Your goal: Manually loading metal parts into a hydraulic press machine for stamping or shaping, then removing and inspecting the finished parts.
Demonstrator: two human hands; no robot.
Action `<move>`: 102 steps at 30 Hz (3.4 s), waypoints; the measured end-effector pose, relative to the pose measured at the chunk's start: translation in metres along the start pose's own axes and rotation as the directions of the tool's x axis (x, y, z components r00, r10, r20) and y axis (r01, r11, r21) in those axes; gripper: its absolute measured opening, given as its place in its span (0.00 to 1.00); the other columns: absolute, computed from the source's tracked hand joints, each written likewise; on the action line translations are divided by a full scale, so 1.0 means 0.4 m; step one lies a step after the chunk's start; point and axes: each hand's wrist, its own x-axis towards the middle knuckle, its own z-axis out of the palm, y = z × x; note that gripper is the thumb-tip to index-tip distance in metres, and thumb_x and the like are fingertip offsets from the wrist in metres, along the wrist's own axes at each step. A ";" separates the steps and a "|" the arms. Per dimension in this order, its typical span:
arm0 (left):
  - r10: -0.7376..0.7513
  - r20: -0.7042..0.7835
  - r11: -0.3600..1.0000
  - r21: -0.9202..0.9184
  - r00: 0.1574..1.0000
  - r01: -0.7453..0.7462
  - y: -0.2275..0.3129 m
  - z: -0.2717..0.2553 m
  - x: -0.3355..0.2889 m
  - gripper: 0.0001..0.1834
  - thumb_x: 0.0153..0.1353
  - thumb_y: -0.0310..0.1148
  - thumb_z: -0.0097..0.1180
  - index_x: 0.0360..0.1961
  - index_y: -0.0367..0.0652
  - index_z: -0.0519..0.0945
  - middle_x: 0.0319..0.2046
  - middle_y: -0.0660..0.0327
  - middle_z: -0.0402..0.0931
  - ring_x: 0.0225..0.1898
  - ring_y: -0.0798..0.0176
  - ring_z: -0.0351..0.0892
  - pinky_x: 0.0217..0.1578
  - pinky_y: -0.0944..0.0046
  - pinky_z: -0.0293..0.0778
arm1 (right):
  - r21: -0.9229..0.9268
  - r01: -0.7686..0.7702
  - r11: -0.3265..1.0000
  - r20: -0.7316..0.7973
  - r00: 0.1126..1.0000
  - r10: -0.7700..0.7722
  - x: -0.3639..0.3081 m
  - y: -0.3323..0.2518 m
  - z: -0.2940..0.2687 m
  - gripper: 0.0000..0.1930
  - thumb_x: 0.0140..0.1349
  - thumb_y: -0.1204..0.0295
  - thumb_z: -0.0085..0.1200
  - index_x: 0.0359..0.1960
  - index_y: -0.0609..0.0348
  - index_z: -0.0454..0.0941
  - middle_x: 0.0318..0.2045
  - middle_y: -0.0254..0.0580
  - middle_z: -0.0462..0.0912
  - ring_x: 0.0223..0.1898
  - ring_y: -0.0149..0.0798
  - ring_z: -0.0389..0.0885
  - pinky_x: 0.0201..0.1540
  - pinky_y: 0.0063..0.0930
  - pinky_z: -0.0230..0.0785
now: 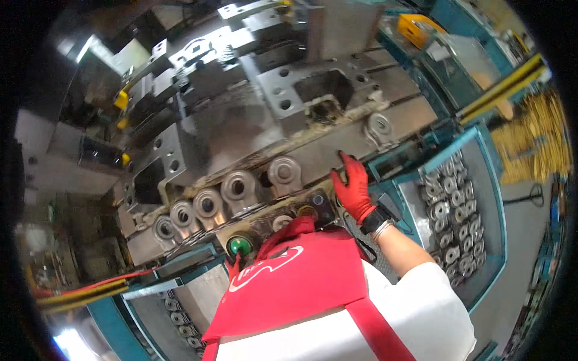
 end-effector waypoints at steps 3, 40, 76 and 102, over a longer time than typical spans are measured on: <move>-0.023 -0.081 0.999 0.023 0.996 0.025 0.028 0.029 0.022 0.44 0.48 0.43 0.64 0.62 0.54 0.50 0.47 0.61 0.68 0.39 0.61 0.73 0.25 0.61 0.72 | -0.172 -0.329 0.929 -0.176 0.938 0.299 -0.107 0.167 0.010 0.34 0.50 0.61 0.57 0.56 0.65 0.59 0.46 0.57 0.72 0.50 0.56 0.68 0.54 0.39 0.58; 0.250 -0.205 0.968 0.036 0.946 -0.248 -0.062 0.034 0.096 0.45 0.39 0.41 0.69 0.56 0.35 0.59 0.50 0.49 0.68 0.48 0.55 0.71 0.45 0.59 0.68 | 0.002 -0.548 0.837 0.268 0.807 0.527 -0.172 0.316 0.075 0.48 0.46 0.57 0.62 0.63 0.62 0.44 0.53 0.65 0.63 0.55 0.58 0.62 0.55 0.40 0.57; 0.712 0.144 0.210 0.891 0.688 -0.403 1.319 0.812 0.249 0.66 0.34 0.66 0.59 0.63 0.35 0.39 0.56 0.44 0.61 0.57 0.49 0.63 0.56 0.60 0.60 | 0.465 -0.608 0.643 0.033 0.738 0.674 -0.197 0.233 -0.076 0.29 0.58 0.68 0.51 0.59 0.68 0.55 0.57 0.55 0.63 0.59 0.45 0.60 0.59 0.30 0.52; 0.403 0.216 0.238 0.914 0.889 -0.330 0.345 0.701 -0.135 0.59 0.39 0.55 0.61 0.64 0.42 0.40 0.48 0.38 0.65 0.44 0.42 0.72 0.42 0.51 0.70 | -0.366 -0.337 0.867 0.226 0.872 0.435 0.239 0.434 -0.197 0.49 0.43 0.47 0.59 0.61 0.65 0.50 0.49 0.65 0.69 0.51 0.57 0.68 0.52 0.38 0.61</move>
